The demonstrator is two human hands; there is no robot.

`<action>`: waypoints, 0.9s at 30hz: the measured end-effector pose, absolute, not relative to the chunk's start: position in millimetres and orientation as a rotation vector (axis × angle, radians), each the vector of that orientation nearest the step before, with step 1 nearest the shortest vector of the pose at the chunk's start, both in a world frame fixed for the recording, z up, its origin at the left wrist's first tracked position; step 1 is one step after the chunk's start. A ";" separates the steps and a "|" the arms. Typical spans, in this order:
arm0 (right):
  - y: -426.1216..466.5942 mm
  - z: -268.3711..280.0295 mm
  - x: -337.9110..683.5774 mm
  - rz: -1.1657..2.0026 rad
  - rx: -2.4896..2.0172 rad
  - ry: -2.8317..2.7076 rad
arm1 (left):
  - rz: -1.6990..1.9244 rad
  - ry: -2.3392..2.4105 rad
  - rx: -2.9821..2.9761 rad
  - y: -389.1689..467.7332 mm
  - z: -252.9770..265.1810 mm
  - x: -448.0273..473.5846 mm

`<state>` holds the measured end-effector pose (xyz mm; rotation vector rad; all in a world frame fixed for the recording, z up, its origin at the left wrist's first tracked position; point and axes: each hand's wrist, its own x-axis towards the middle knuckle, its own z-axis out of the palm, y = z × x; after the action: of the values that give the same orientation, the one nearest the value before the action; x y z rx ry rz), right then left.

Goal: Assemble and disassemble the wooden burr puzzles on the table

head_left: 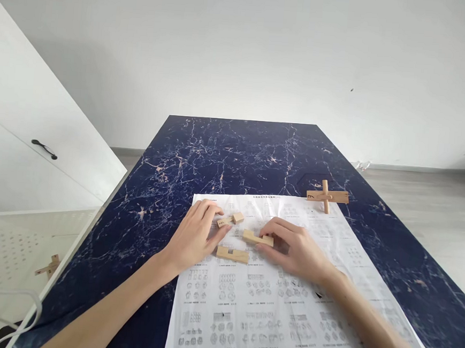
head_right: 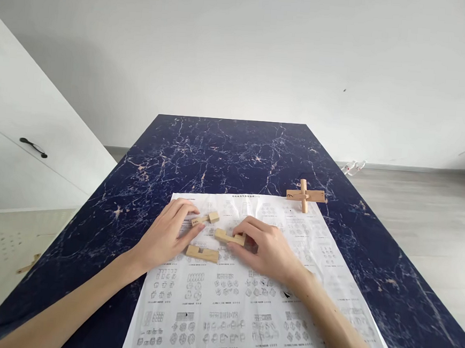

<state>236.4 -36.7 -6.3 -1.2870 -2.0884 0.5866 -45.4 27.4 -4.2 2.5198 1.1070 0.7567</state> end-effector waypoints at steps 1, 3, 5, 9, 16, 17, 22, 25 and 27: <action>-36.7 -8.2 236.9 0.561 -1.300 -2.074 | 0.782 1.108 2.518 27.1 -4.0 -45.6; -36.7 -12.1 238.9 0.495 -1.315 -2.052 | 0.859 1.116 2.515 25.3 -2.2 -45.8; -36.7 -15.1 240.8 0.428 -1.301 -2.031 | 0.952 1.111 2.519 21.3 1.4 -45.4; -36.8 -16.9 240.7 0.360 -1.253 -1.997 | 1.023 1.013 2.569 8.4 9.7 -42.0; -37.7 -12.6 235.9 0.298 -1.173 -1.949 | 0.963 0.923 2.515 -4.9 7.7 -33.9; -38.1 -12.3 236.0 0.289 -1.181 -1.945 | 0.952 0.922 2.503 -5.2 6.6 -33.4; -39.7 -12.8 237.4 0.239 -1.155 -1.962 | 0.939 0.928 2.453 -4.7 4.1 -32.8; -39.8 -11.7 237.0 0.181 -1.063 -1.971 | 0.930 0.929 2.428 -4.5 4.8 -33.2; -39.3 -9.0 235.1 0.139 -1.023 -1.973 | 0.927 0.928 2.414 -4.8 5.3 -33.5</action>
<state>235.1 -39.3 -9.0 -1.0232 -1.9732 0.1391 -33.5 -4.8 5.3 2.4142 0.9275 0.9271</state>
